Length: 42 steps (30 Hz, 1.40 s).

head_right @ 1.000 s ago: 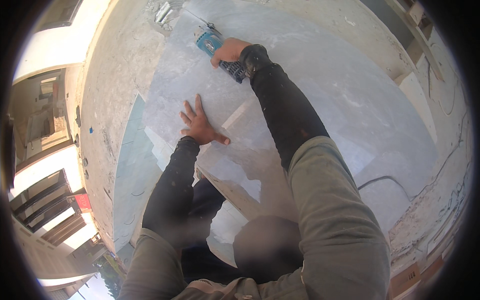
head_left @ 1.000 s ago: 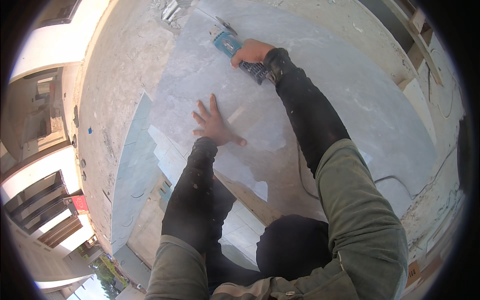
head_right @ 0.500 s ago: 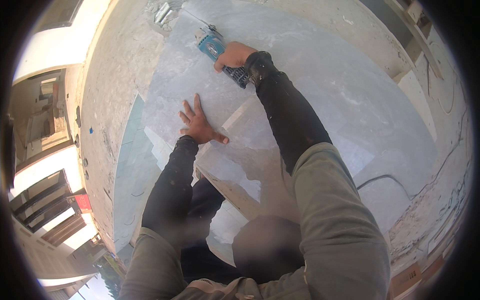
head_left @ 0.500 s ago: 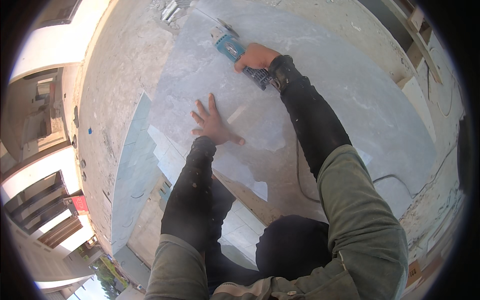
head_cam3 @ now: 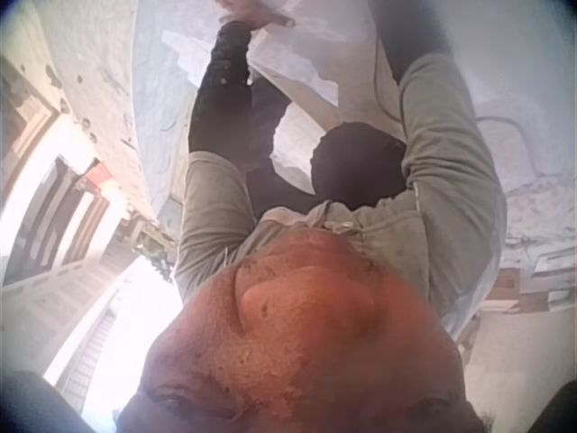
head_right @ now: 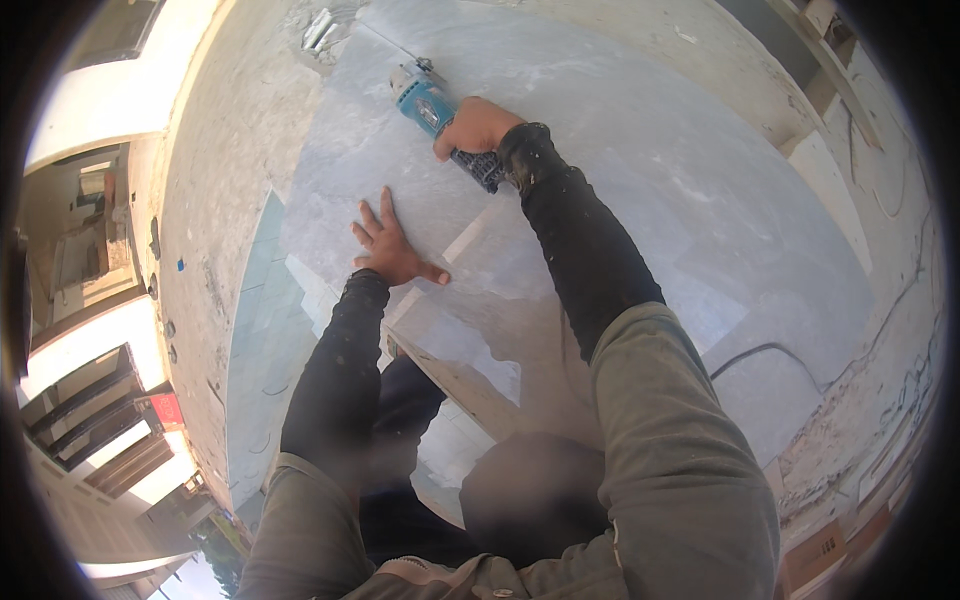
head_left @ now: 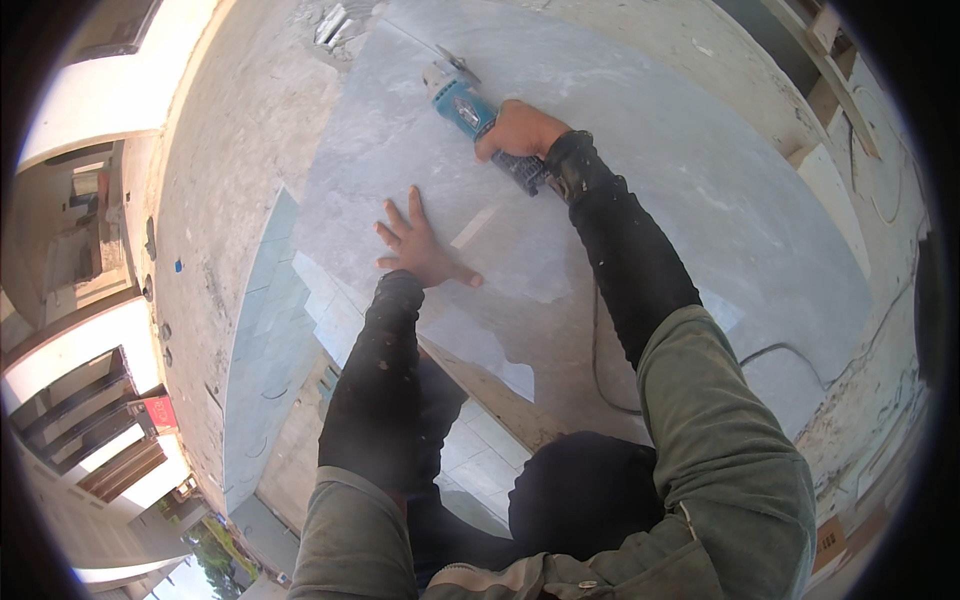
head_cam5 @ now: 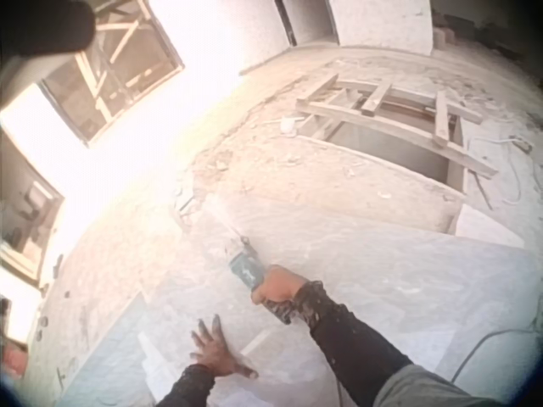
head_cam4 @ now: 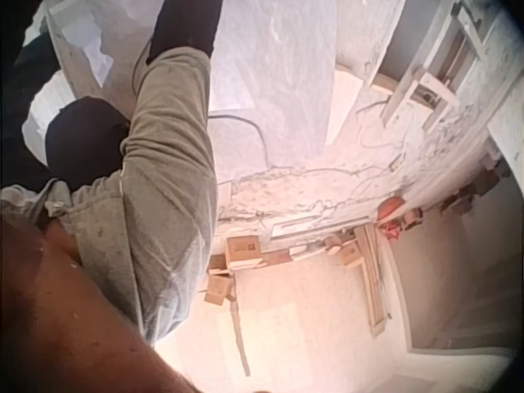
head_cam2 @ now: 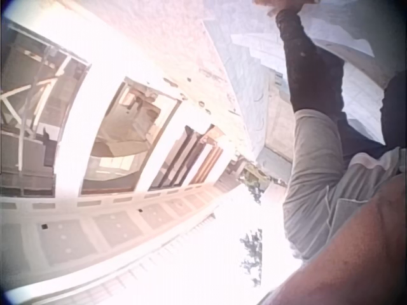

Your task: The person uses an angle grinder to cut a line along the surface of a large tile held by hand on a floor.

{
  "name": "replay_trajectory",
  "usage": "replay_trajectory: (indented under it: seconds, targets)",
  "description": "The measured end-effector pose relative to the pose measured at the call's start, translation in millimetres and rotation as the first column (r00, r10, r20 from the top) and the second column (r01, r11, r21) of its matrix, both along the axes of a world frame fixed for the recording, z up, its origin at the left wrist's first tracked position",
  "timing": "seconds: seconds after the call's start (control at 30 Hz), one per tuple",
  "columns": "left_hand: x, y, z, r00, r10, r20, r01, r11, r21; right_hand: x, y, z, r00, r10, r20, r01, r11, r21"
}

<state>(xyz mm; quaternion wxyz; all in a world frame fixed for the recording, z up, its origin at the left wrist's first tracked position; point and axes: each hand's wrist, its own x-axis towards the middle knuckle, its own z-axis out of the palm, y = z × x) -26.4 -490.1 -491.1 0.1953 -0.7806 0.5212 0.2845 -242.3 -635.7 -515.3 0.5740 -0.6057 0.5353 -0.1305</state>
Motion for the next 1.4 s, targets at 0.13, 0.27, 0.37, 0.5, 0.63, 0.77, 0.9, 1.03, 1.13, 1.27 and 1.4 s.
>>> replay_trajectory:
  seconds: [0.13,0.27,0.37,0.5,0.63,0.77,0.9,1.03,1.13,1.27,1.4]
  targets:
    - [-1.2,-0.2,1.6,1.000,-0.002,0.001,0.002,1.000,0.003,-4.4,7.1,-1.1,1.000,-0.015,-0.006,0.015,1.000,-0.010]
    - [2.4,1.1,-4.1,1.000,-0.007,0.013,0.007,1.000,-0.005,-8.9,14.5,-0.1,1.000,-0.016,0.012,0.017,1.000,-0.009]
    - [2.9,1.4,-4.7,1.000,-0.003,0.010,0.003,1.000,-0.006,-7.7,19.8,-0.1,0.999,-0.043,-0.015,0.042,0.999,-0.028]
    - [2.9,1.1,-5.6,1.000,0.005,-0.004,-0.005,1.000,-0.015,-16.1,24.1,3.8,0.998,0.001,0.061,-0.003,0.999,0.041]
    - [4.7,1.2,-6.6,1.000,0.007,0.004,-0.007,1.000,-0.010,-17.7,29.9,0.1,0.999,0.000,0.051,-0.001,1.000,0.024]
    - [2.2,0.1,-5.7,1.000,-0.008,0.019,0.008,1.000,0.002,-20.0,34.8,0.8,0.997,-0.045,0.058,0.045,0.999,-0.002]
    - [3.2,-0.3,-5.9,0.998,-0.042,0.050,0.041,0.999,0.018,-19.3,29.2,13.6,0.999,-0.023,0.049,0.021,0.999,0.034]
    - [2.7,-0.8,-7.8,0.998,-0.053,0.044,0.053,0.999,0.009,-12.5,14.5,1.9,0.999,-0.021,0.041,0.020,1.000,0.020]
    - [3.8,0.0,-9.8,0.998,-0.055,0.040,0.054,0.999,0.003,-8.1,6.1,3.2,0.998,-0.006,0.055,0.005,1.000,0.017]
    - [5.8,-0.2,-11.1,0.997,-0.051,0.053,0.050,0.999,0.007,2.3,-6.3,2.1,0.996,0.008,0.090,-0.007,1.000,-0.006]
    - [3.6,-0.8,-11.4,0.998,-0.048,0.048,0.048,0.999,0.007,6.5,-18.1,-1.7,0.994,0.024,0.103,-0.024,1.000,-0.002]
